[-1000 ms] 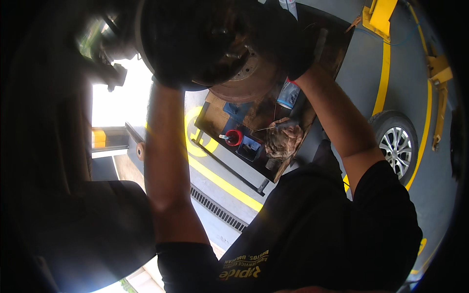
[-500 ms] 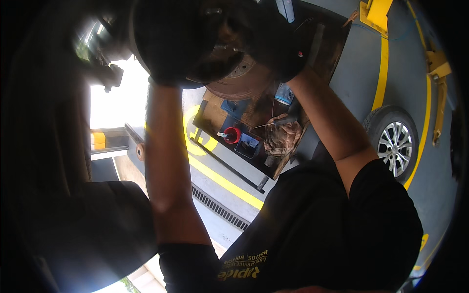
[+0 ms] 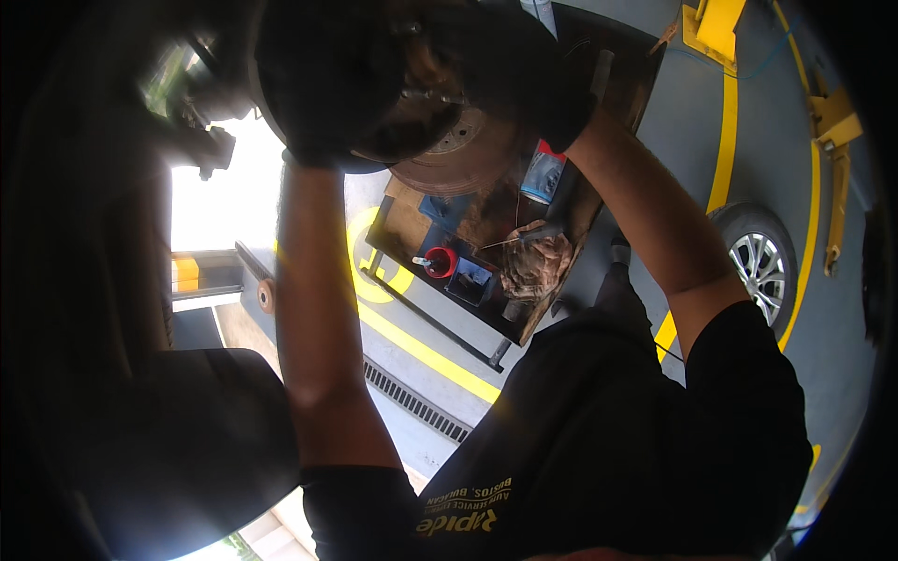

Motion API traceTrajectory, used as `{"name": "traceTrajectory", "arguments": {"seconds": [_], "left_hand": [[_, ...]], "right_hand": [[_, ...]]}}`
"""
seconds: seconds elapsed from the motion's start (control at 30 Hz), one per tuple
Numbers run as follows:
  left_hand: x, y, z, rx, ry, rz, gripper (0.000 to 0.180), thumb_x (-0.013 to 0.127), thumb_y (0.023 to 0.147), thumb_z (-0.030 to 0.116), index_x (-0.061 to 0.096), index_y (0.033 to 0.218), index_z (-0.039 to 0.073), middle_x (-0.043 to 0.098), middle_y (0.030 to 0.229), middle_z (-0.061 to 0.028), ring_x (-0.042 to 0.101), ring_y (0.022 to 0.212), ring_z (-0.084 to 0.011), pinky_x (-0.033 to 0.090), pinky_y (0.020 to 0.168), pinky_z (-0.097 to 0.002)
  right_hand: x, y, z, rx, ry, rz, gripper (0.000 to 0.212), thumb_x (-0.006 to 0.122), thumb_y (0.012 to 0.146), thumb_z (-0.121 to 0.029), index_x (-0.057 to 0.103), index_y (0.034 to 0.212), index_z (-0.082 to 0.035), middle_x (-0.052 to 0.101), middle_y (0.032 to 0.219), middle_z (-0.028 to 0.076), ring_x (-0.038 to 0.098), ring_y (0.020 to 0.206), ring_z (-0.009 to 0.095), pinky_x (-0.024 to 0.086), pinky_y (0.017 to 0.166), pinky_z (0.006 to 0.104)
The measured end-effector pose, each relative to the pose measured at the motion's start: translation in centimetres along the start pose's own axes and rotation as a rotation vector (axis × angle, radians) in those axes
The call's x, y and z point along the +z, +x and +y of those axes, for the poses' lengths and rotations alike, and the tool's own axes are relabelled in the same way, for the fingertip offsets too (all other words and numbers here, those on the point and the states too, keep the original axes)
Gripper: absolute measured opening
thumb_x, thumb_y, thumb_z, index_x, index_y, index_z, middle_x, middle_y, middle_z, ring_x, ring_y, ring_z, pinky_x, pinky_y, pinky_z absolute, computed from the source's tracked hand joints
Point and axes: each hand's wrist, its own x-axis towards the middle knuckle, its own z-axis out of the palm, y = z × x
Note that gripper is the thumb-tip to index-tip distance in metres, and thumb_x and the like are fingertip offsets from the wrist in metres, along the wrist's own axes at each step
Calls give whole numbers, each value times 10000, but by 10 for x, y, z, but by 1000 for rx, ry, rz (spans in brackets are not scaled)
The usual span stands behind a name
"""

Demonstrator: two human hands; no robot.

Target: The person cleans a car brake assembly using a spray can and a cloth. They repeatedly spray lubricant onto the brake rotor and caliper, then wipe the surfaces with a rag. The person also uses a metal tool to scrape or adjust parts of the assembly.

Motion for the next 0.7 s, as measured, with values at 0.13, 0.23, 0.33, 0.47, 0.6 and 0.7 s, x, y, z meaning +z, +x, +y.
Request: {"name": "traceTrajectory", "arguments": {"seconds": [0.13, 0.23, 0.33, 0.47, 0.6, 0.7], "left_hand": [[1, 2, -3, 58, 35, -3, 473, 877, 789, 240, 788, 1239, 124, 730, 1284, -148, 676, 1225, -381, 529, 1064, -511], [0, 4, 3, 114, 14, -4, 523, 886, 775, 259, 774, 1263, 108, 724, 1297, -161, 669, 1236, -392, 522, 1075, -518], [-2, 8, 12, 166, -33, -26, 574, 896, 762, 278, 760, 1287, 91, 718, 1309, -174, 662, 1247, -403, 516, 1086, -525], [-8, 15, 19, 205, -83, -59, 643, 908, 743, 303, 742, 1319, 68, 709, 1326, -191, 653, 1261, -417, 507, 1100, -534], [-15, 19, 19, 225, -134, -106, 714, 921, 725, 327, 724, 1351, 45, 701, 1342, -208, 644, 1276, -432, 497, 1115, -543], [-16, 17, 18, 200, -202, -205, 754, 925, 718, 373, 714, 1362, 41, 688, 1367, -205, 634, 1300, -426, 487, 1126, -553]], "right_hand": [[-15, -15, 12, 148, 550, 29, 448, 778, 966, -186, 687, 1393, -82, 747, 1254, 84, 723, 1146, 222, 585, 995, 356], [-28, -26, 32, 505, 1087, -10, 449, 760, 1013, -176, 648, 1419, -18, 703, 1259, 69, 666, 1152, 122, 559, 1005, 296], [-27, -30, 39, 580, 1281, -118, 442, 754, 1007, -133, 643, 1421, -22, 708, 1263, 66, 670, 1160, 127, 558, 1004, 289], [-12, -25, 33, 642, 1588, 21, 397, 741, 1006, -114, 653, 1384, -32, 718, 1277, 74, 688, 1170, 152, 559, 1017, 299], [-1, -21, 33, 582, 1570, 49, 350, 669, 1055, -143, 674, 1383, -22, 759, 1262, 97, 732, 1171, 224, 567, 1060, 371], [4, -27, 36, 796, 1800, -39, 364, 678, 1046, -129, 665, 1392, -18, 752, 1288, 108, 736, 1170, 224, 569, 1057, 380]]}}
